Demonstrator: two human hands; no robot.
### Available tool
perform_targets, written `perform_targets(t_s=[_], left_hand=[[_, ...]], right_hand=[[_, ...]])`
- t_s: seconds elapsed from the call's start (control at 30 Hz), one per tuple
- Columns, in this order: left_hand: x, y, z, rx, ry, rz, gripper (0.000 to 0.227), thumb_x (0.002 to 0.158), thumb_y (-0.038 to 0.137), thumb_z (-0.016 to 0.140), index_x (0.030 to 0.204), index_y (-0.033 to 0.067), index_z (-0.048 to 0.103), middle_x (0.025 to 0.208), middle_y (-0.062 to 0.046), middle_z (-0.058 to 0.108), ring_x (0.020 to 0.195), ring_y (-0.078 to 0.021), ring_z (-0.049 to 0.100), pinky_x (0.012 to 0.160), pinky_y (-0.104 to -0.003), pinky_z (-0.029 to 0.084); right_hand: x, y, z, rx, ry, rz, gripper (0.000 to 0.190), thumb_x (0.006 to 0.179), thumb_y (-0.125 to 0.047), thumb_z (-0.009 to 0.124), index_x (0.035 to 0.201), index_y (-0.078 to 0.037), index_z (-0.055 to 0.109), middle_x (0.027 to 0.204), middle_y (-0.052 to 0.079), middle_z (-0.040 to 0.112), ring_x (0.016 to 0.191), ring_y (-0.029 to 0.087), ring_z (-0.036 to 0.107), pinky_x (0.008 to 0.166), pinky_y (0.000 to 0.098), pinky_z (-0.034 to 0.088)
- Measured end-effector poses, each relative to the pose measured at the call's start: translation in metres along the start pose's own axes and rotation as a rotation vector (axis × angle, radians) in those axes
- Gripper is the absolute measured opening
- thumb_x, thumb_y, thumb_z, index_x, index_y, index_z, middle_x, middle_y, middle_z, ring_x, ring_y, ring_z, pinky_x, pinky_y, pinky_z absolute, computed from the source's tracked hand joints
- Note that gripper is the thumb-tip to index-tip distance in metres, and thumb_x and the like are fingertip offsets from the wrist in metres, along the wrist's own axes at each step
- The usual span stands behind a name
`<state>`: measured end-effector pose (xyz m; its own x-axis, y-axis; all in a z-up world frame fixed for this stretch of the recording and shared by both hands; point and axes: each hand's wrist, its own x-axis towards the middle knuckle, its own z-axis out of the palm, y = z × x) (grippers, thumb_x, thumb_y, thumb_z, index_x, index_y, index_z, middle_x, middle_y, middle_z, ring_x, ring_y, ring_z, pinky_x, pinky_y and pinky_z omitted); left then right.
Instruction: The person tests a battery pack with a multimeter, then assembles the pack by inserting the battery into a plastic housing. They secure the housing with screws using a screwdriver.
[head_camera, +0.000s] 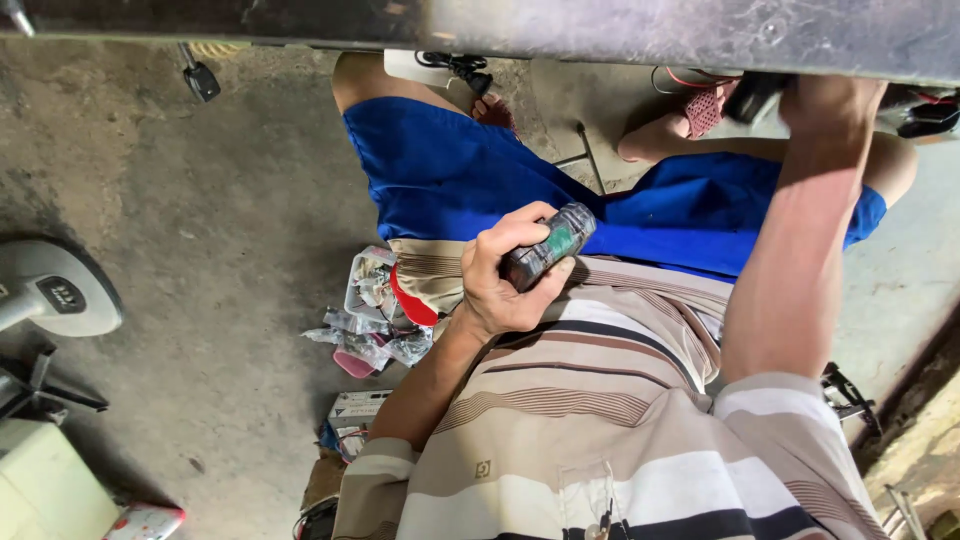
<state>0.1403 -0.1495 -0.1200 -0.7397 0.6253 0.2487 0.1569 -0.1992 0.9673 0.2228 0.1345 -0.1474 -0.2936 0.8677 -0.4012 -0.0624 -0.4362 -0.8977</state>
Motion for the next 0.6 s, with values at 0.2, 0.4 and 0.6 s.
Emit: perform_targets(t_s=[0.2, 0.4, 0.6], left_hand=[[0.014, 0.006, -0.007, 0.245, -0.193, 0.081, 0.042, 0.089, 0.009, 0.079, 0.123, -0.0001, 0.057, 0.111, -0.025, 0.07, 0.099, -0.0368, 0.075, 0.087, -0.038, 0.065], [0.021, 0.0, -0.005, 0.305, -0.204, 0.097, 0.04, 0.091, 0.013, 0.08, 0.122, 0.0059, 0.057, 0.118, -0.025, 0.07, 0.097, -0.0346, 0.077, 0.08, -0.036, 0.065], [0.027, 0.005, -0.001, 0.339, -0.114, 0.085, 0.04, 0.089, 0.008, 0.079, 0.123, 0.0019, 0.059, 0.12, -0.025, 0.07, 0.109, -0.0353, 0.076, 0.092, -0.038, 0.068]], right_hand=[[-0.054, 0.048, -0.13, 0.168, 0.023, 0.26, 0.009, 0.082, -0.016, 0.057, 0.08, -0.01, 0.051, 0.075, 0.006, 0.042, 0.063, 0.025, 0.044, 0.061, 0.0402, 0.038], [-0.137, 0.049, -0.18, 0.136, -0.274, 0.084, 0.047, 0.092, -0.035, 0.067, 0.131, -0.02, 0.045, 0.078, 0.016, 0.053, 0.061, 0.028, 0.058, 0.058, 0.0404, 0.055], [-0.176, 0.041, -0.229, -0.119, -0.495, -0.242, 0.055, 0.087, -0.046, 0.08, 0.129, -0.014, 0.067, 0.111, 0.003, 0.076, 0.069, 0.007, 0.08, 0.053, 0.0176, 0.071]])
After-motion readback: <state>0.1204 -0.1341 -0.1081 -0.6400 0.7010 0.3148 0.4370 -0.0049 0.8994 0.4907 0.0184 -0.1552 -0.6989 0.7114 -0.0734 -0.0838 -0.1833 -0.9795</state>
